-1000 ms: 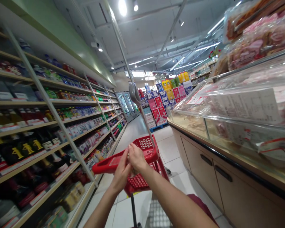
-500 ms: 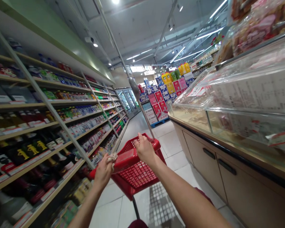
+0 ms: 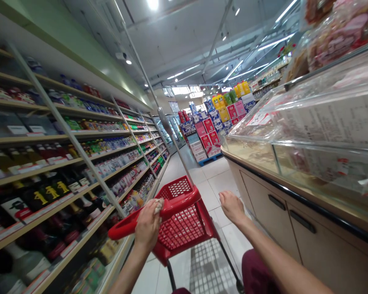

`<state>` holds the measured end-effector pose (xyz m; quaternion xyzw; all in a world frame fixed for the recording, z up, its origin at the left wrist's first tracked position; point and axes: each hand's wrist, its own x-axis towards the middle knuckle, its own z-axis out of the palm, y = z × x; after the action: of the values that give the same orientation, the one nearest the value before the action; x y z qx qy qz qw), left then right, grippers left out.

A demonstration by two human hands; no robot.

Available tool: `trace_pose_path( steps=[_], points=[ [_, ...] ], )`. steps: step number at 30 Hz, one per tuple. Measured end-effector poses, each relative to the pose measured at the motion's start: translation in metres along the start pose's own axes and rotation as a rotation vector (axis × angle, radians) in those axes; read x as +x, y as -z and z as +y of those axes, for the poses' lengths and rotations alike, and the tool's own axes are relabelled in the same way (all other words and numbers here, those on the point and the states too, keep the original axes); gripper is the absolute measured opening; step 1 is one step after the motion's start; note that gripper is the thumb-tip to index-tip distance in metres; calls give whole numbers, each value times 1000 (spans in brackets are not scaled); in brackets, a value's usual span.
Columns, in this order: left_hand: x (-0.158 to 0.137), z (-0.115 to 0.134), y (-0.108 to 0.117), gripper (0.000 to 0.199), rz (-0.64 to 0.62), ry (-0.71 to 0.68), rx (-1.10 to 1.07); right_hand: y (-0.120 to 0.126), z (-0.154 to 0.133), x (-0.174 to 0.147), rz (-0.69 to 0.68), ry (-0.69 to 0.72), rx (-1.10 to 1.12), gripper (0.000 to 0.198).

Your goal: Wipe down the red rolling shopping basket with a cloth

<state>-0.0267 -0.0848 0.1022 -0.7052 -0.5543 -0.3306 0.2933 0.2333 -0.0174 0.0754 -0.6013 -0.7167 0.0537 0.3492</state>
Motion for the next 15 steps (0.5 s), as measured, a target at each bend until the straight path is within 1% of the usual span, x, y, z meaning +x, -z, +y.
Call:
trace_pose_path(
  steps=[1, 2, 4, 5, 6, 7, 9, 11, 12, 13, 14, 15],
  points=[
    [5, 12, -7, 29, -20, -42, -17, -2, -11, -1, 26, 49, 27, 38],
    [10, 25, -16, 29, -39, -89, -40, -4, -26, 1, 43, 129, 62, 38],
    [20, 48, -30, 30, -49, -127, -67, -8, -57, 6, 49, 302, 132, 31],
    [23, 52, -34, 31, -54, -136, -69, -9, -69, 9, 52, 377, 199, 30],
    [24, 50, -34, 32, -59, -143, -64, -11, -79, 12, 43, 418, 243, 30],
    [22, 41, -32, 32, -67, -156, -58, -13, -84, 13, 32, 442, 278, 30],
    [13, 10, -18, 33, -73, -171, -35, -17, -87, 12, 22, 432, 308, 32],
    [0, -24, -2, 32, -13, -101, 10, -20, -87, 8, 47, 416, 302, 31],
    [-5, -36, 4, 31, 38, -45, 40, -22, -88, 6, 68, 412, 289, 32],
    [-10, -42, 8, 31, 74, -11, 60, -24, -90, 4, 85, 416, 267, 32],
    [-12, -41, 8, 31, 97, 0, 68, -25, -93, 3, 93, 432, 238, 32],
    [-13, -35, 6, 31, 101, -14, 59, -26, -97, 2, 92, 457, 208, 30]
  ],
)
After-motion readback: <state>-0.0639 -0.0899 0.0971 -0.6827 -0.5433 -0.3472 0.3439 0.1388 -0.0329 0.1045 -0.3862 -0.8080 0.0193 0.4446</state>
